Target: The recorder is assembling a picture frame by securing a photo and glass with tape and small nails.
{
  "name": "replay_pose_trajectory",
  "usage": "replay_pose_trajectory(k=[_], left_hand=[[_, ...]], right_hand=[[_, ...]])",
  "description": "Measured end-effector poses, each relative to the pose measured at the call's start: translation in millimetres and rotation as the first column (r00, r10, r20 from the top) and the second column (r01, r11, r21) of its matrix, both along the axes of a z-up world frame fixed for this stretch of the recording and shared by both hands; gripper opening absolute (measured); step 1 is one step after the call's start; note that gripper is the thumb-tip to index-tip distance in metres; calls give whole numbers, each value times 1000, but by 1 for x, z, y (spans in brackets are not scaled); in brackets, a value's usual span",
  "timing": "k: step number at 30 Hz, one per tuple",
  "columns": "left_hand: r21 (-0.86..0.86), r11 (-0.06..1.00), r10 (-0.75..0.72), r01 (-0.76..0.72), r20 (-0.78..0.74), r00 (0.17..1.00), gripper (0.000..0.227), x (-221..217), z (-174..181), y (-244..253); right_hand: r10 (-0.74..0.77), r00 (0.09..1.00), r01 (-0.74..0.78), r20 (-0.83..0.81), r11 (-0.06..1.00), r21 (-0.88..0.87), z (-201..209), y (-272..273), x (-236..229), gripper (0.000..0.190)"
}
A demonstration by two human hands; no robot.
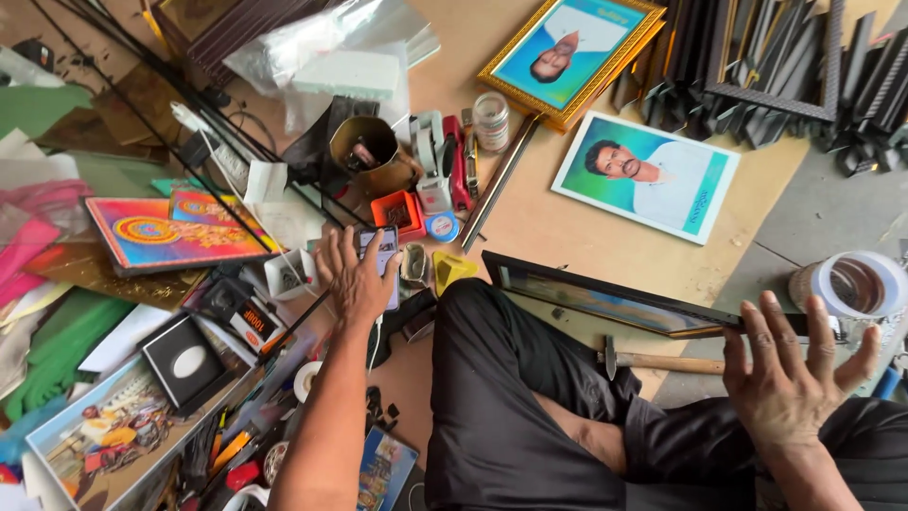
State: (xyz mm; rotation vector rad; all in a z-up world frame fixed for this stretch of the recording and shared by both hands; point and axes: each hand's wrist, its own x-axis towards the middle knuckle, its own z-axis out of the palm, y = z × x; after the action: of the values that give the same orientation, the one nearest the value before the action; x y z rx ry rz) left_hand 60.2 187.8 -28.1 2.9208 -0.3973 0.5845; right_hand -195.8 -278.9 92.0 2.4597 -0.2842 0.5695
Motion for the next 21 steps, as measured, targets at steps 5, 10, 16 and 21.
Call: replay_pose_trajectory(k=[5, 10, 16, 21], left_hand=[[89, 990, 127, -114, -162, 979, 56, 9, -14, 14], [-36, 887, 458, -461, -80, 886, 68, 3, -13, 31], [-414, 897, 194, -154, 56, 979, 45, -53, 67, -79], [-461, 764, -399, 450, 211, 893, 29, -115, 111, -220]], right_hand=[[-8, 1000, 7, -25, 1000, -20, 2, 1, -4, 31], [-32, 999, 33, -35, 999, 23, -1, 0, -4, 31], [14, 1000, -14, -4, 998, 54, -12, -6, -2, 33], [45, 999, -46, 29, 998, 36, -3, -2, 1, 31]])
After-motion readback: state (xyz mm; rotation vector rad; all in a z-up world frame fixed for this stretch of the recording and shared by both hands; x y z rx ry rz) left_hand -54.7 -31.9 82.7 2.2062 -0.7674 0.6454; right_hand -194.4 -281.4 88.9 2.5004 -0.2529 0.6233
